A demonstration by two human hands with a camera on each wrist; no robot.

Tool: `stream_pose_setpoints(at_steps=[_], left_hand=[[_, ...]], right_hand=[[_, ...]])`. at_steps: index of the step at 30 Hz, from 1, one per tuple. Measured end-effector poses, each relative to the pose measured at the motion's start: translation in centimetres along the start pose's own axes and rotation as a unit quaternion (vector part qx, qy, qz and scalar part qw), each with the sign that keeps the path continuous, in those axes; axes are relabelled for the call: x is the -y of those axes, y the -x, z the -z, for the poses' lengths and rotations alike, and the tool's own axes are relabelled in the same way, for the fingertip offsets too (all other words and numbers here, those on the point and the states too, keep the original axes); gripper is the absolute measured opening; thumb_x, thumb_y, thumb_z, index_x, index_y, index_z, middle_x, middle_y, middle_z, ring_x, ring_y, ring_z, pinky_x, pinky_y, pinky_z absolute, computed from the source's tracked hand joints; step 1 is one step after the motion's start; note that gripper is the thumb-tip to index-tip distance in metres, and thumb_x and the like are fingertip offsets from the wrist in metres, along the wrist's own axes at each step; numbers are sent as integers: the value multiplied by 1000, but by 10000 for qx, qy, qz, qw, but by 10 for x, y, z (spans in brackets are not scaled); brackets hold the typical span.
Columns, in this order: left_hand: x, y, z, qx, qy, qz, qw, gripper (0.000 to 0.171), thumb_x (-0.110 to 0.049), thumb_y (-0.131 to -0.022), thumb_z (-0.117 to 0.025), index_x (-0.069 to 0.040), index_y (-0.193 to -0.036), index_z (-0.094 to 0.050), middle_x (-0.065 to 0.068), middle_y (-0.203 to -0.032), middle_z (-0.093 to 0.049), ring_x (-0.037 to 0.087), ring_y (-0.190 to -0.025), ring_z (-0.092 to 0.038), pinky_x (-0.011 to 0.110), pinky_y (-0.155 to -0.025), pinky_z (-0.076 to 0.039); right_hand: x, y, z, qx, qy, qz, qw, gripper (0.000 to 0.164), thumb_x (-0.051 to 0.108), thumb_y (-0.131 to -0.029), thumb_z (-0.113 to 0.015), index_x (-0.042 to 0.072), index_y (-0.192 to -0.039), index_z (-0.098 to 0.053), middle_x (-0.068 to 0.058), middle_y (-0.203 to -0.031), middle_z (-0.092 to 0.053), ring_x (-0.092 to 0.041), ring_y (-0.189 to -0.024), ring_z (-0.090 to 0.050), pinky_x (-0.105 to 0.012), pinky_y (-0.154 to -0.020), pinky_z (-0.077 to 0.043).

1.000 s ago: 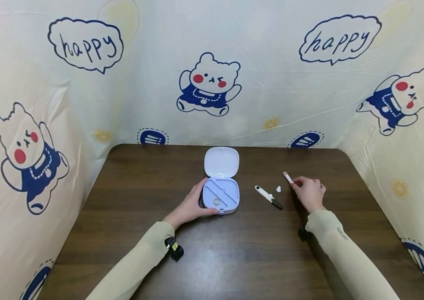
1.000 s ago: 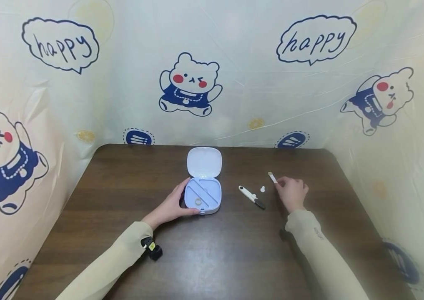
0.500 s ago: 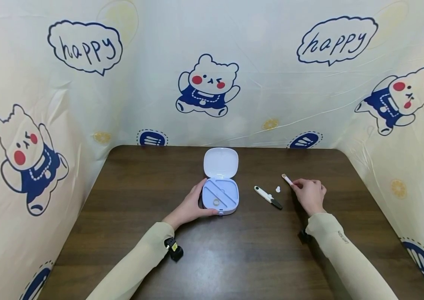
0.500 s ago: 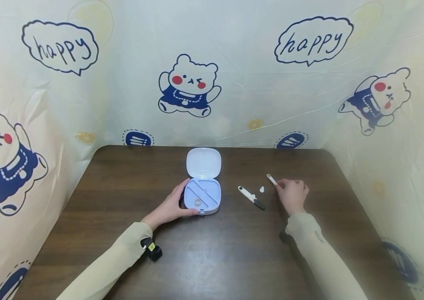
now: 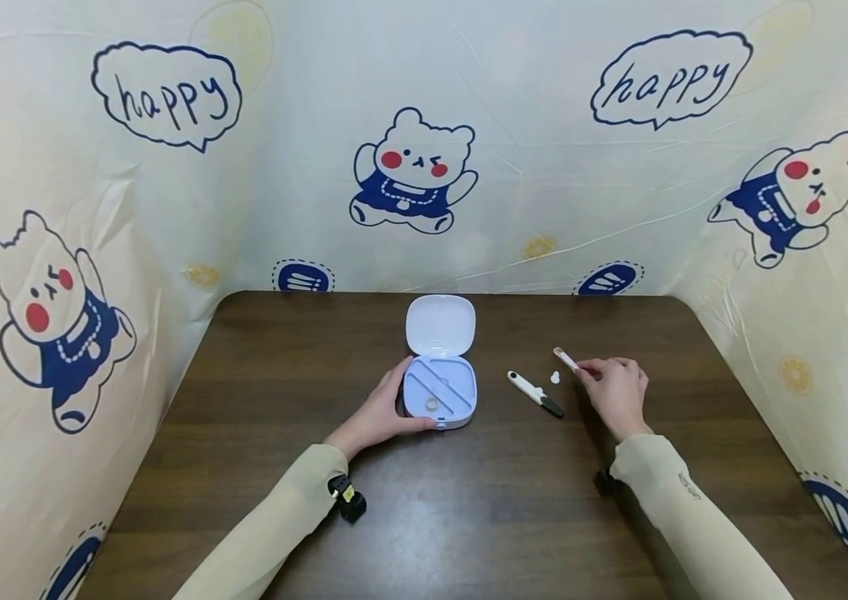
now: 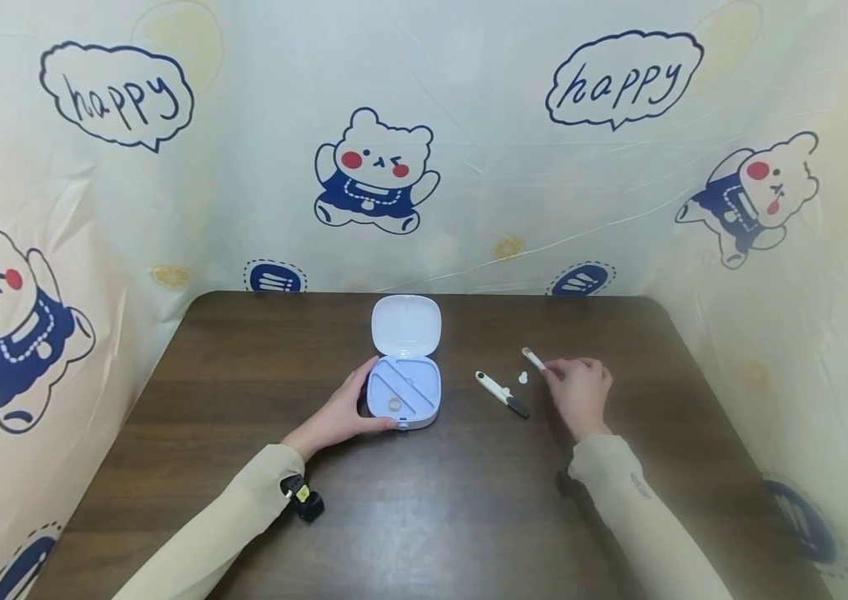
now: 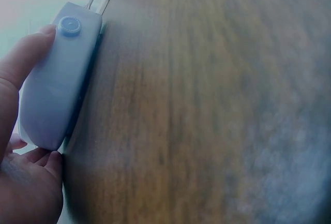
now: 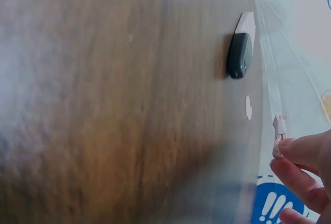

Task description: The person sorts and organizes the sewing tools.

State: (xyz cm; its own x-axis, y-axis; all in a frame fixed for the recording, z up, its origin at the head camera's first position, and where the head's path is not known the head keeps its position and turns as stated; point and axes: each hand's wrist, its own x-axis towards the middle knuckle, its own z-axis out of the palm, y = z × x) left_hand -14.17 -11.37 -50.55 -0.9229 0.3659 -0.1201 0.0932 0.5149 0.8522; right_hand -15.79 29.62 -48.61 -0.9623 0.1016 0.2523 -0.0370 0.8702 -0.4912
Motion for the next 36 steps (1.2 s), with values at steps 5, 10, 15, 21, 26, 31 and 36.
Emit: stream_pose_setpoints(at_steps=[5,10,15,21,26,31,36], left_hand=[[1,0,0,9,-3,-36,10000,123,-49,-79,-90,-19,-168,-11,14,-169,-22,31,-153,-29,55,-123,-28],[1,0,0,0,-1,-60,10000,123,-48,-79,-90,-18,-168,-11,14,-169,-23,31,-152,-29,55,-122,-28],[2,0,-1,-18,-17,-69,10000,123,-49,-79,-91,-19,-168,-11,14,-169,-23,31,-152,-30,55,-122,-28],[1,-1,0,-5,-31,-49,10000,124,-49,-79,-90,-19,-168,-11,14,-169,-23,31,-152,-30,54,-122,-29],[1,-1,0,21,-56,-26,10000,124,-49,-79,-90,-19,-168,-10,14,-169,-22,30,-152,-29,54,-122,-29],[0,-1,0,10,-21,-38,10000,124,-49,-79,-91,-18,-168,-10,14,-169,-22,31,-152,-29,54,-122,-29],[0,0,0,9,20,-52,10000,124,-49,-79,-90,-16,-168,-11,15,-169,-22,32,-153,-29,55,-122,-29]], right_hand=[[6,3,0,-13,-14,118,9999,15,15,-95,-76,4,-104,-82,-16,-93,-78,-45,-117,-48,-70,-108,-21],[15,6,0,-42,-30,295,9996,14,15,-95,-77,5,-104,-82,-16,-94,-78,-46,-117,-49,-70,-108,-22],[23,8,-1,-165,-44,510,9986,12,13,-92,-79,7,-102,-83,-15,-93,-77,-46,-116,-51,-69,-105,-24],[34,9,-1,-179,-86,679,9975,11,12,-92,-79,7,-102,-83,-16,-93,-76,-46,-117,-50,-70,-105,-24],[40,10,-5,-124,-49,785,9968,11,13,-92,-80,9,-101,-83,-15,-94,-77,-46,-120,-50,-70,-108,-23],[48,13,-8,-111,-83,931,9956,10,12,-91,-80,9,-99,-83,-15,-93,-76,-45,-127,-50,-70,-112,-21],[58,19,-13,-212,-141,1121,9934,8,11,-88,-83,10,-95,-84,-14,-90,-76,-45,-126,-52,-70,-112,-21]])
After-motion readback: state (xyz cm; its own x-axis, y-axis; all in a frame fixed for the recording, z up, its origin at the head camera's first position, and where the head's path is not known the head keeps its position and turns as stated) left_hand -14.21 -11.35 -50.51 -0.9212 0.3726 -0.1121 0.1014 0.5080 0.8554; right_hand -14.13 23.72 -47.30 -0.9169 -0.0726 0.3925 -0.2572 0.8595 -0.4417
